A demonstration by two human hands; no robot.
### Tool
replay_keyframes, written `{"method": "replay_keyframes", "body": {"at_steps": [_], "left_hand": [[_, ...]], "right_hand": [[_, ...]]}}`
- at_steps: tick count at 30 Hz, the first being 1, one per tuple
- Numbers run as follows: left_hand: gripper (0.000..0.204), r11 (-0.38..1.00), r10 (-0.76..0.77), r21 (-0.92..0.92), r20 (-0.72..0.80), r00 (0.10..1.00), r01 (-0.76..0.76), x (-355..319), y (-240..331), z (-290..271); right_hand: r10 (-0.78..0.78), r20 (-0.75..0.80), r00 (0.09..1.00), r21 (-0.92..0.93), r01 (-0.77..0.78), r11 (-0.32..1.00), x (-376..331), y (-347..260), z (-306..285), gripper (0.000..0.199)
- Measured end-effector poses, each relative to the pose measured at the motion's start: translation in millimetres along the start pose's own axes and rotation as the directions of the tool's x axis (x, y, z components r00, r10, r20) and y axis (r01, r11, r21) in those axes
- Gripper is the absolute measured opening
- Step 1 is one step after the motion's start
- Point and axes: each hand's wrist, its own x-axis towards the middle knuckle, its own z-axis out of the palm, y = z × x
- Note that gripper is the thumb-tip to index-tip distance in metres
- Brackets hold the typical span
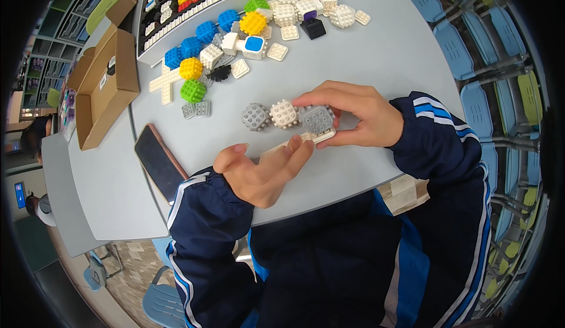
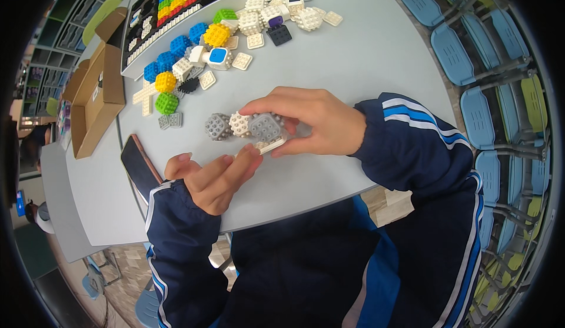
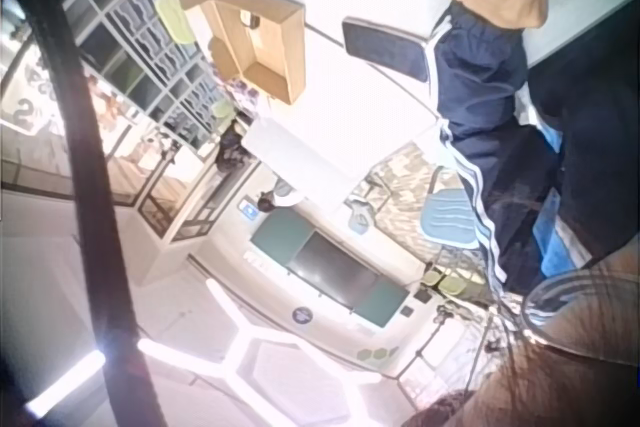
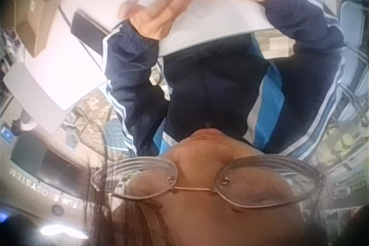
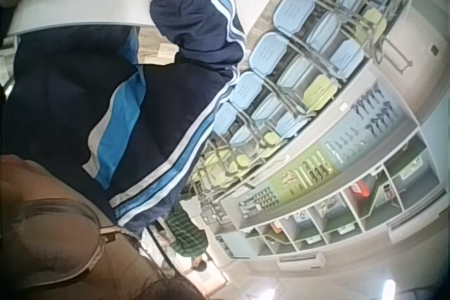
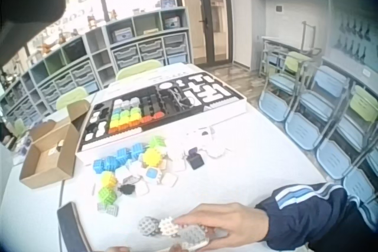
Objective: The person assembles small white and gray interlocking building blocks on a table. They connect several pieces into a linear structure, then disassemble and reassemble them into different configurations.
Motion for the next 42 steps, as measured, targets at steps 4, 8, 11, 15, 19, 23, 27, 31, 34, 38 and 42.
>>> {"method": "replay_keyframes", "body": {"at_steps": [4,8,11,15,19,23,27,31,34,38,42], "left_hand": [[0.037,0.999,0.040,0.020,-0.030,0.999,-0.040,1,0,0],[0.033,0.998,0.059,0.033,-0.041,0.997,-0.058,1,0,1],[0.033,0.997,0.065,0.038,-0.025,0.998,-0.064,0,1,-1],[0.033,0.998,0.058,0.035,-0.041,0.997,-0.056,0,2,0],[0.039,0.997,-0.021,0.080,0.051,0.998,0.017,1,8,-10],[0.045,0.995,-0.061,0.089,0.114,0.992,0.051,3,12,-16],[0.036,1.000,0.015,-0.010,-0.014,1.000,-0.015,-2,4,-4],[0.036,1.000,0.022,0.010,-0.015,1.000,-0.022,-1,5,-5],[0.033,0.999,0.001,0.036,0.009,1.000,-0.001,3,8,-10],[0.029,0.997,0.064,0.046,0.068,0.996,-0.067,10,3,-19],[0.033,0.996,0.058,0.077,-0.188,0.981,-0.044,0,14,6]], "right_hand": [[-0.005,-0.013,1.000,0.011,0.006,1.000,-2,3,5,0.063],[-0.001,-0.015,1.000,-0.007,0.001,1.000,-3,3,6,0.062],[-0.043,-0.034,0.999,-0.036,0.041,0.999,-4,5,8,0.060],[-0.059,-0.035,0.998,-0.065,0.057,0.996,-5,2,5,0.057],[-0.089,-0.038,0.995,-0.088,0.086,0.992,-5,3,4,0.055],[-0.097,-0.030,0.995,-0.125,0.092,0.988,-7,3,6,0.056],[-0.119,-0.034,0.992,-0.143,0.113,0.983,-7,3,5,0.058],[-0.163,-0.037,0.986,-0.136,0.157,0.978,-7,6,2,0.058],[-0.138,-0.017,0.990,-0.103,0.136,0.985,-7,5,1,0.058],[-0.163,0.003,0.987,-0.118,0.163,0.980,-6,5,0,0.058],[-0.220,0.049,0.974,-0.120,0.225,0.967,-5,8,1,0.061]]}}
